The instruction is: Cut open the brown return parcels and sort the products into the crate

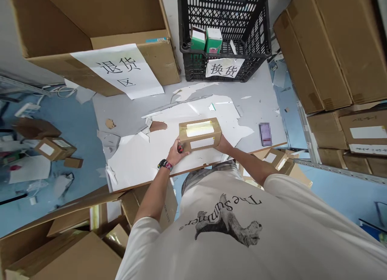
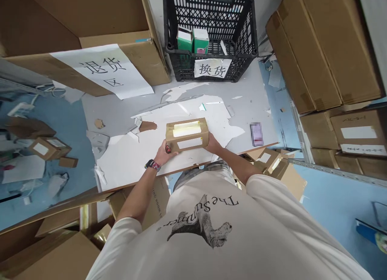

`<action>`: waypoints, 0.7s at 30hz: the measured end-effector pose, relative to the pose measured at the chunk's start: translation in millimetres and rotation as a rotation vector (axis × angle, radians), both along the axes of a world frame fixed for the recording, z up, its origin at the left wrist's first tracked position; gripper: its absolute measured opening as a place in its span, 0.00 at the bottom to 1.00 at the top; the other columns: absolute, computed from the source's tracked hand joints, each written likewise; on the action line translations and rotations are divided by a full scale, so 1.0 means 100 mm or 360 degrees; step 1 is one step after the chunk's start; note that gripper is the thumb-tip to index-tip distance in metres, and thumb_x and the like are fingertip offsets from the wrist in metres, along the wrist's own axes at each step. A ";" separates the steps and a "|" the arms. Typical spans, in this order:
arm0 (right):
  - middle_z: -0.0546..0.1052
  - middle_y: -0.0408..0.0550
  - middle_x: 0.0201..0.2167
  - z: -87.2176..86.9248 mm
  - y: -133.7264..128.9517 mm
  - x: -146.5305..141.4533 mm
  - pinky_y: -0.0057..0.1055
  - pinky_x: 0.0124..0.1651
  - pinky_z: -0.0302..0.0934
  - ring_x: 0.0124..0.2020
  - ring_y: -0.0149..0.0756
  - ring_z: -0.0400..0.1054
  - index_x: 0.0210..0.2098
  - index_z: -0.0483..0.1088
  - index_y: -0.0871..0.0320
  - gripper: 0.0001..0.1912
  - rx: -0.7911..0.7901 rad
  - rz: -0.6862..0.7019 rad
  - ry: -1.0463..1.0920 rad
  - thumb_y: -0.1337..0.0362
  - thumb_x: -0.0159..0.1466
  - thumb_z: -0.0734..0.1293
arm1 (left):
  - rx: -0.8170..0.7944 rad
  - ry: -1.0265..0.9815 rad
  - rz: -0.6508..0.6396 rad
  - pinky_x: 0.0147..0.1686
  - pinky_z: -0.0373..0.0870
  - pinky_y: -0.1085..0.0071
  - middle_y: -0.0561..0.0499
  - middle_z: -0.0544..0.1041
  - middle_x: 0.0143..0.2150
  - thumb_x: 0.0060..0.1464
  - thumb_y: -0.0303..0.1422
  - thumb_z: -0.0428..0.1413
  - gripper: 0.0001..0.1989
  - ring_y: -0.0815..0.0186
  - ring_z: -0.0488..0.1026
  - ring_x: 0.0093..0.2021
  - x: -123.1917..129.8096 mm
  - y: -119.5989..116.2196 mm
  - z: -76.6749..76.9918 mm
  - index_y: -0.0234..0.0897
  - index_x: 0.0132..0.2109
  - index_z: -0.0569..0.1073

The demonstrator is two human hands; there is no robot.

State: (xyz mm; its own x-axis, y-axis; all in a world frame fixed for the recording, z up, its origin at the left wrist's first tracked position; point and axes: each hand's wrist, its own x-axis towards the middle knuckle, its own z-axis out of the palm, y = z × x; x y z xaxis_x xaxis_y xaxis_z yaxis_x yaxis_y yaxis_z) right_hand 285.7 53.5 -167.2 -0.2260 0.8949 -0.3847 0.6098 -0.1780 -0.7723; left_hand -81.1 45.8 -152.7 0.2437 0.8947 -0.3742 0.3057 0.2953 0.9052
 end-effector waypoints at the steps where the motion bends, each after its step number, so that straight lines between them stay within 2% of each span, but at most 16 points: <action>1: 0.70 0.65 0.76 0.00 0.00 0.03 0.64 0.82 0.60 0.80 0.68 0.61 0.83 0.60 0.54 0.64 -0.0022 -0.0006 0.0036 0.43 0.55 0.85 | 0.0023 -0.0020 0.0000 0.63 0.79 0.56 0.45 0.83 0.61 0.49 0.47 0.77 0.46 0.53 0.80 0.61 0.00 -0.02 -0.02 0.42 0.71 0.71; 3: 0.67 0.67 0.79 0.02 0.01 0.10 0.68 0.83 0.57 0.81 0.74 0.59 0.84 0.58 0.55 0.78 -0.0090 0.0020 0.0132 0.42 0.43 0.91 | 0.0061 -0.0040 0.0019 0.67 0.78 0.52 0.42 0.82 0.65 0.50 0.47 0.77 0.48 0.49 0.79 0.65 0.00 -0.08 -0.06 0.42 0.74 0.71; 5: 0.67 0.66 0.81 0.07 0.03 0.17 0.68 0.83 0.57 0.81 0.74 0.59 0.86 0.55 0.53 0.83 -0.0153 0.0055 0.0291 0.40 0.41 0.92 | 0.0089 -0.0012 0.0030 0.69 0.77 0.49 0.41 0.83 0.66 0.50 0.47 0.77 0.49 0.47 0.79 0.67 0.01 -0.14 -0.09 0.42 0.76 0.71; 9: 0.67 0.62 0.82 0.13 0.11 0.25 0.61 0.80 0.64 0.81 0.67 0.63 0.88 0.50 0.48 0.80 -0.0303 -0.0019 0.0531 0.41 0.47 0.91 | 0.0119 0.0070 0.0008 0.71 0.76 0.46 0.41 0.84 0.64 0.51 0.47 0.77 0.49 0.45 0.80 0.65 0.00 -0.20 -0.12 0.41 0.76 0.72; 13: 0.65 0.62 0.82 0.10 0.13 0.28 0.62 0.81 0.62 0.82 0.69 0.60 0.87 0.52 0.49 0.80 -0.0259 -0.0044 0.0434 0.47 0.45 0.91 | 0.0120 0.0111 -0.0048 0.73 0.73 0.44 0.40 0.83 0.66 0.49 0.49 0.78 0.50 0.43 0.79 0.67 -0.03 -0.20 -0.12 0.41 0.76 0.73; 18: 0.66 0.65 0.81 0.06 -0.12 0.31 0.61 0.81 0.61 0.81 0.69 0.61 0.87 0.50 0.52 0.78 -0.0116 -0.0012 0.0299 0.55 0.47 0.90 | 0.0072 0.0142 -0.0220 0.70 0.75 0.47 0.40 0.82 0.69 0.49 0.50 0.77 0.46 0.42 0.79 0.69 -0.12 -0.29 -0.05 0.44 0.73 0.75; 21: 0.68 0.66 0.79 0.05 -0.31 0.28 0.62 0.80 0.63 0.78 0.68 0.64 0.87 0.50 0.52 0.74 -0.0035 -0.0026 0.0257 0.56 0.50 0.88 | -0.0015 0.0193 -0.0350 0.64 0.79 0.51 0.44 0.85 0.64 0.52 0.51 0.75 0.38 0.45 0.83 0.63 -0.22 -0.42 0.05 0.46 0.66 0.78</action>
